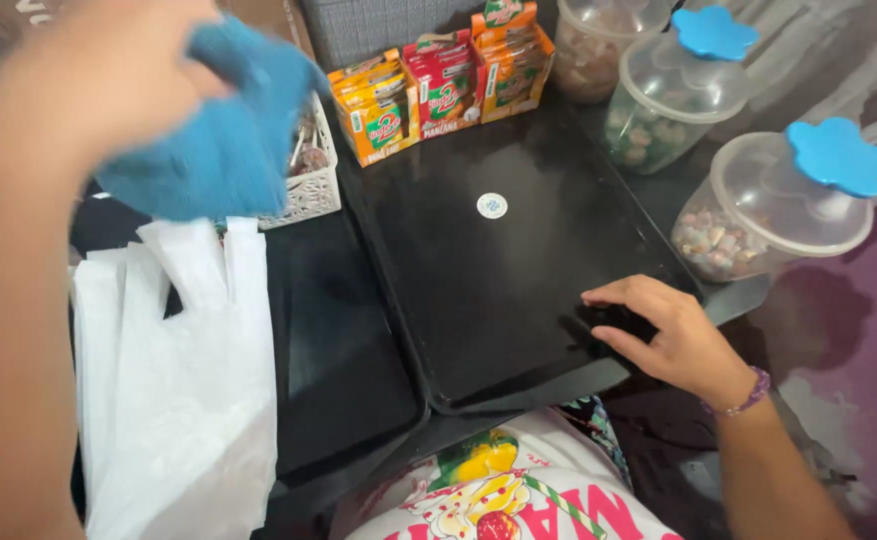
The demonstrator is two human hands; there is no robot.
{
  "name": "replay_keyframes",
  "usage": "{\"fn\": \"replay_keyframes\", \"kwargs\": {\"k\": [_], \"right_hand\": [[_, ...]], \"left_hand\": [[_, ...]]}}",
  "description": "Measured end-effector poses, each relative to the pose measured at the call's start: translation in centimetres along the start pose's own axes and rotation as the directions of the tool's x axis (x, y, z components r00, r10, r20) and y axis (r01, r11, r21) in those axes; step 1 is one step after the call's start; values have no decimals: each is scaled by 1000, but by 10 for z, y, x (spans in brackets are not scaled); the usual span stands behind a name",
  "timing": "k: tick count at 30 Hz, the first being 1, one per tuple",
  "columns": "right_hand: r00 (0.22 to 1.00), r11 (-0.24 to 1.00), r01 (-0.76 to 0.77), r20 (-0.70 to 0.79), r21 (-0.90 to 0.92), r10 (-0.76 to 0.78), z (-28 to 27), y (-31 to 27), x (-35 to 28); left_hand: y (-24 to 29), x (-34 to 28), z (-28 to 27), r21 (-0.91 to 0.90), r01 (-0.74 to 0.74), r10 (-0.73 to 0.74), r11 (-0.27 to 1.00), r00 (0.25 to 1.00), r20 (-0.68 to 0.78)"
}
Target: Cleaning a plastic container with a cloth and filling it with small green candies
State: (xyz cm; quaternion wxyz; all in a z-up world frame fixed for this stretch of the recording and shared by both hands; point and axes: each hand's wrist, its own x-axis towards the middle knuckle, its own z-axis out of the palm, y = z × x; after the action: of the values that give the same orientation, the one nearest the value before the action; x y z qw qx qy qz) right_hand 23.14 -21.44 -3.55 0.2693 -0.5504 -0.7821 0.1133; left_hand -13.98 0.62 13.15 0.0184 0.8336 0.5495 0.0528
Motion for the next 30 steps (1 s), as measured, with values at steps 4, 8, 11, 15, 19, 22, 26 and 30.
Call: {"fn": "replay_keyframes", "kwargs": {"k": [4,8,11,15,19,22,26,30], "right_hand": [[1000,1000,2,-1,-9,-2,2,2,0],[999,999,37,-10,12,-37,3,5,1],[998,998,60,1,25,-60,0,4,2],[995,994,93,27,57,-95,-6,-2,6],[995,994,99,31,40,-100,-7,-1,7],[993,994,100,62,43,-103,-9,0,8],[992,991,116,50,67,-120,-9,1,8],[992,991,112,45,69,-115,-9,1,8]], "left_hand": [[-53,75,47,-90,88,-93,992,994,-55],[-39,99,97,30,68,-55,997,944,-324],[56,91,112,-47,-333,227,942,731,-643],[194,87,156,-614,-584,315,530,808,-497],[272,126,212,-666,-578,256,471,813,-523],[308,134,232,-715,-589,108,376,794,-598],[322,118,222,-796,-516,20,316,843,-538],[320,110,214,-850,-437,-49,293,881,-470]]}}
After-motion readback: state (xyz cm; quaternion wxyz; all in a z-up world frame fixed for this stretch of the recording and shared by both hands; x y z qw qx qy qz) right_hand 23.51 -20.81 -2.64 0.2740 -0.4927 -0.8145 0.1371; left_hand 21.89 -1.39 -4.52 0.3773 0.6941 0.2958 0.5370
